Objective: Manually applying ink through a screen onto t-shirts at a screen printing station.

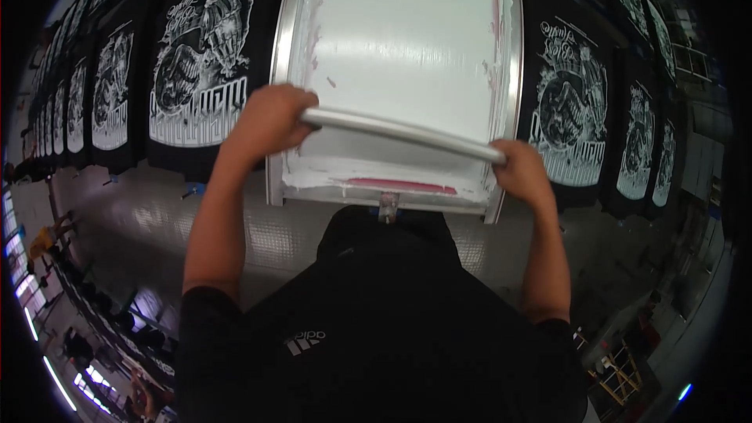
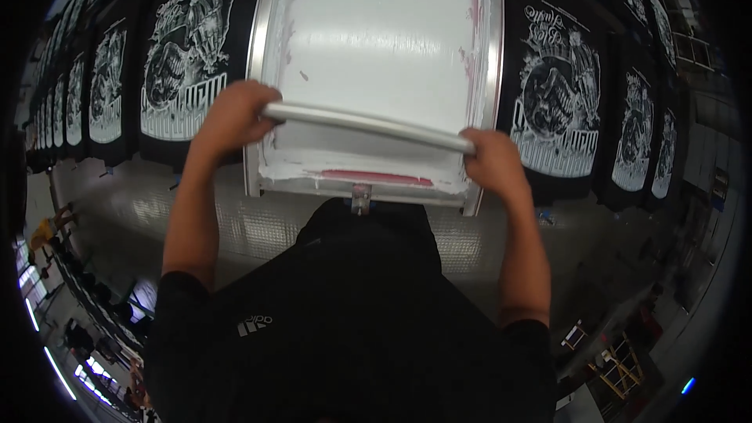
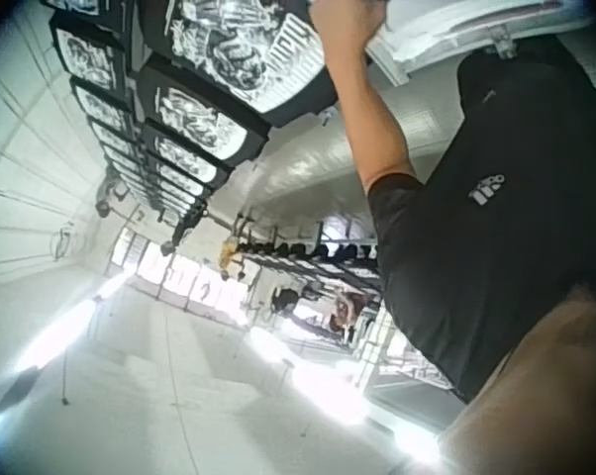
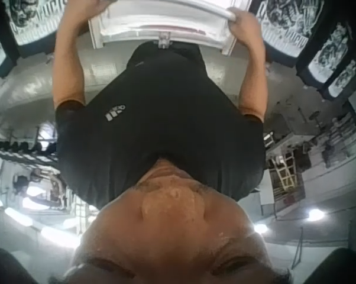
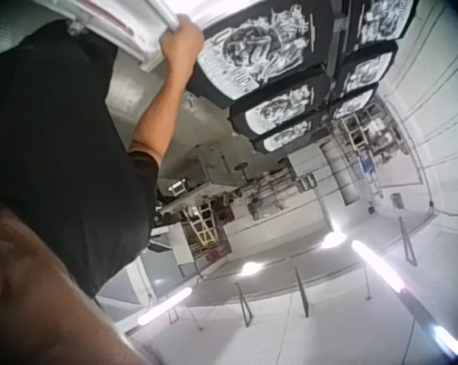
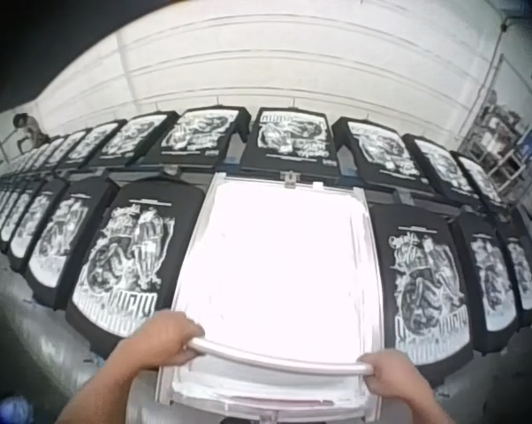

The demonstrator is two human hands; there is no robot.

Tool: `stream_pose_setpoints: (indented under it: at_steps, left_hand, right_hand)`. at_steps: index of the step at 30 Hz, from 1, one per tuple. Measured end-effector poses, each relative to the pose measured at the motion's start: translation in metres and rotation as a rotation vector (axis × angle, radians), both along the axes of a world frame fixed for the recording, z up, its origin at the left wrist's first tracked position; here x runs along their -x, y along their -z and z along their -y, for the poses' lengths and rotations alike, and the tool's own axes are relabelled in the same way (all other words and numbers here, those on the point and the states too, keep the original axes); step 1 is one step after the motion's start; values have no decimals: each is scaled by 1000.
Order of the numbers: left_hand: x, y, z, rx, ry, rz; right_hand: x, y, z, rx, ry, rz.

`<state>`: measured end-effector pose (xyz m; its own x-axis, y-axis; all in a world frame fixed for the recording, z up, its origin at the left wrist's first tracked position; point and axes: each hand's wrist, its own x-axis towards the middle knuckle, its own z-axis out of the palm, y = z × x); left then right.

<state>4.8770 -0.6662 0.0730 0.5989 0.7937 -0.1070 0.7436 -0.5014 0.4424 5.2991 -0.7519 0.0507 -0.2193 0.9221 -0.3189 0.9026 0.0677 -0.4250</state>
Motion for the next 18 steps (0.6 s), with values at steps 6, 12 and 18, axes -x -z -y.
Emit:
stream_pose_setpoints:
  at_steps: [6,12,18]
  left_hand:
    - [-14,37,-162,-171,-125,-9]
    - [-30,88,-265,-489,-215,-13]
    - [-23,114,-163,-348,-195,-146]
  right_hand:
    - [-12,-3,-196,-207,-63,173]
    - [-11,59,-311,-632,-115,300]
    - [9,84,-212,-408,-140,390]
